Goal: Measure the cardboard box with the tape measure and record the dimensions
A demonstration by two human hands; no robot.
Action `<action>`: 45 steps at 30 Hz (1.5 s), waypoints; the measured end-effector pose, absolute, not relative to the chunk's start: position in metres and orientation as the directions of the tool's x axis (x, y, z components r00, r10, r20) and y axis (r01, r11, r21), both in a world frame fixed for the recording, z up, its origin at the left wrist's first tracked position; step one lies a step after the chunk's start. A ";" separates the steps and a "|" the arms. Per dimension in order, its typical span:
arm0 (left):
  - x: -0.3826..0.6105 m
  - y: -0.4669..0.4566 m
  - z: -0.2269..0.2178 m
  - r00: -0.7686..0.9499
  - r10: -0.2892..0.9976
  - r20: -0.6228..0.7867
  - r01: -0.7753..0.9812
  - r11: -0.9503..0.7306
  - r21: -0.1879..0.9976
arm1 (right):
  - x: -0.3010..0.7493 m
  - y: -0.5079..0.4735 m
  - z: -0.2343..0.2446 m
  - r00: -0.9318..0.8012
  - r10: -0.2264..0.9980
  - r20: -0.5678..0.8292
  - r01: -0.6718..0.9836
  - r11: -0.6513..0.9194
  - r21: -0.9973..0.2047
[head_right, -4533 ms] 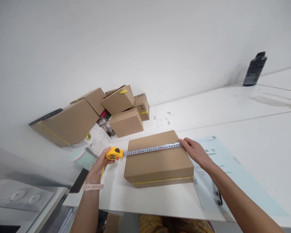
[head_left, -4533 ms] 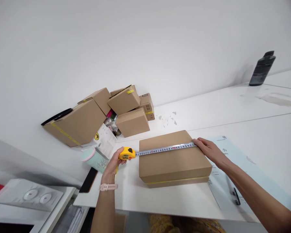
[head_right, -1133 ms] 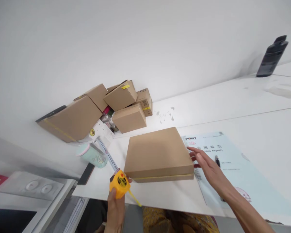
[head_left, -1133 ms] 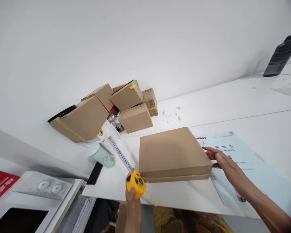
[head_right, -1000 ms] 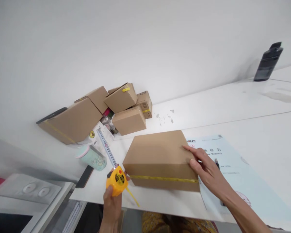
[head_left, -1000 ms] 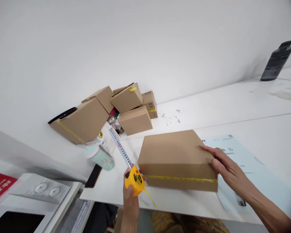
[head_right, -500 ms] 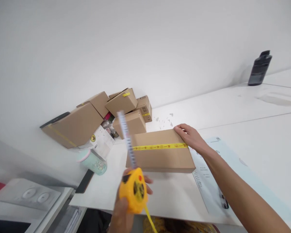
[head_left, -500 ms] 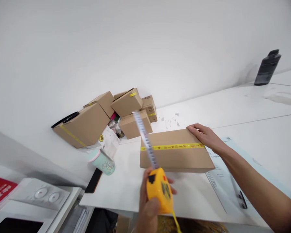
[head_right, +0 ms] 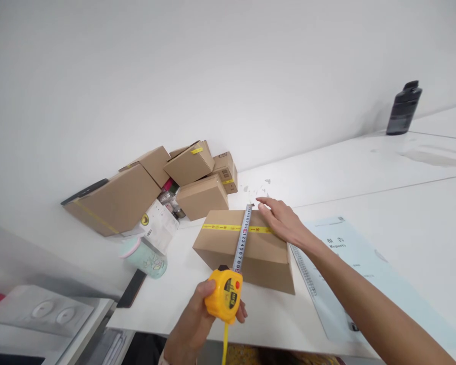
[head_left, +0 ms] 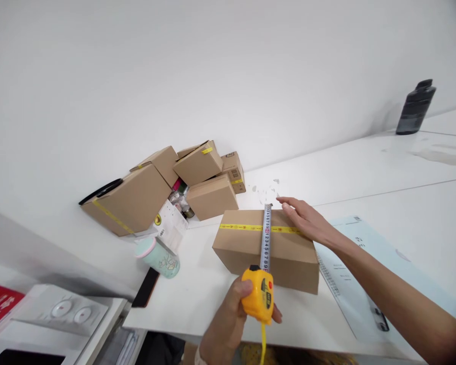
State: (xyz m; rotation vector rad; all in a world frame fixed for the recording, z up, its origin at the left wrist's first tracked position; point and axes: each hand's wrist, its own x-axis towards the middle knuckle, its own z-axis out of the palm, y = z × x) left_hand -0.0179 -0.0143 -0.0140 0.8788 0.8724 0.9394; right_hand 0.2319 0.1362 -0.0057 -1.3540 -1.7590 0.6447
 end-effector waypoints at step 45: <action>-0.033 -0.039 -0.035 0.348 0.937 -0.015 -0.399 0.162 0.903 | 0.225 0.136 -0.010 -0.063 0.951 0.303 0.670 0.265 -0.694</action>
